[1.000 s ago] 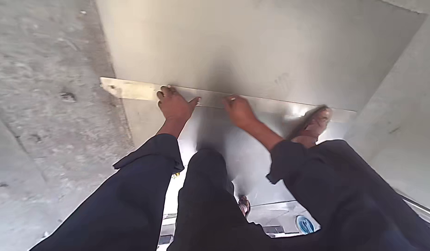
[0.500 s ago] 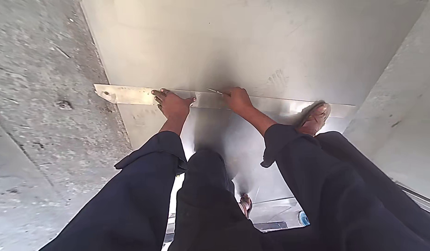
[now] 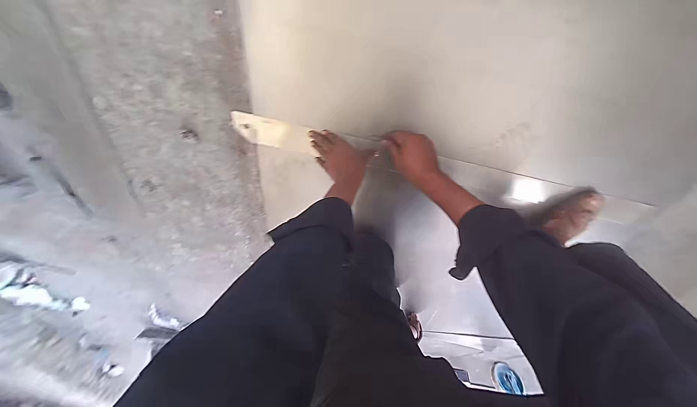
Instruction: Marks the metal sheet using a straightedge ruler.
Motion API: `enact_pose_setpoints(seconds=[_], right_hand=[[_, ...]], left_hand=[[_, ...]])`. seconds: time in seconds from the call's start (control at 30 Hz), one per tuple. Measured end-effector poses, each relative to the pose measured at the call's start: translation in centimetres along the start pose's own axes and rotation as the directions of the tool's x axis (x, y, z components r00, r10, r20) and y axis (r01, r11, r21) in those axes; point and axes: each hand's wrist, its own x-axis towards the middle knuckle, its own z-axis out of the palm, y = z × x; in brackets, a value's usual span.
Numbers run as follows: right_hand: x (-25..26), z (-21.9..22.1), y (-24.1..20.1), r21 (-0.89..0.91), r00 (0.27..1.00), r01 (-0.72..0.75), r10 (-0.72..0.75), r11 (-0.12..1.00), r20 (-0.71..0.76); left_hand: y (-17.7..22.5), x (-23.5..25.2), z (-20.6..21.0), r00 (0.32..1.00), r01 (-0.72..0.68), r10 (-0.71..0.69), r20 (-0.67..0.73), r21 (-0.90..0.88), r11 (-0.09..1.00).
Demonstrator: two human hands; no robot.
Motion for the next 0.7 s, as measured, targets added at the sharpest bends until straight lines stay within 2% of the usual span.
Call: enact_pose_setpoints(seconds=[0.03,0.07,0.13,0.3,0.5,0.6,0.7], right_hand=[[1.1,2.9,1.8,0.152,0.998,-0.009,0.019,0.988,-0.062],[2.2,3.9,2.7,0.241,0.997,-0.079,0.077,0.967,0.019],[3.5,4.2,3.2,0.287,0.980,-0.178,0.143,0.941,0.137],[4.3,5.4,1.5,0.234,0.968,-0.096,0.036,0.967,0.248],[6.3,6.4,-1.8,0.237,0.980,-0.057,0.009,0.970,0.201],[7.2,5.8,-2.2,0.142,0.956,-0.089,0.044,0.986,0.291],[7.5,5.4,-2.3,0.016,0.945,-0.046,0.038,0.999,0.326]], left_hand=[[0.1,0.0,0.0,1.000,0.013,-0.013,0.006,-0.013,1.000],[0.3,0.1,0.0,1.000,0.025,-0.025,0.015,-0.015,1.000],[0.4,0.3,0.2,0.998,0.055,-0.055,0.038,-0.007,0.998],[0.6,0.3,0.2,0.996,0.066,-0.067,0.057,0.011,0.998],[0.5,0.0,0.4,0.999,0.030,-0.029,0.028,-0.028,0.999],[0.3,0.1,0.5,0.999,0.029,-0.028,0.023,-0.040,0.999],[0.4,0.1,0.5,0.999,0.021,-0.020,0.036,-0.043,0.999]])
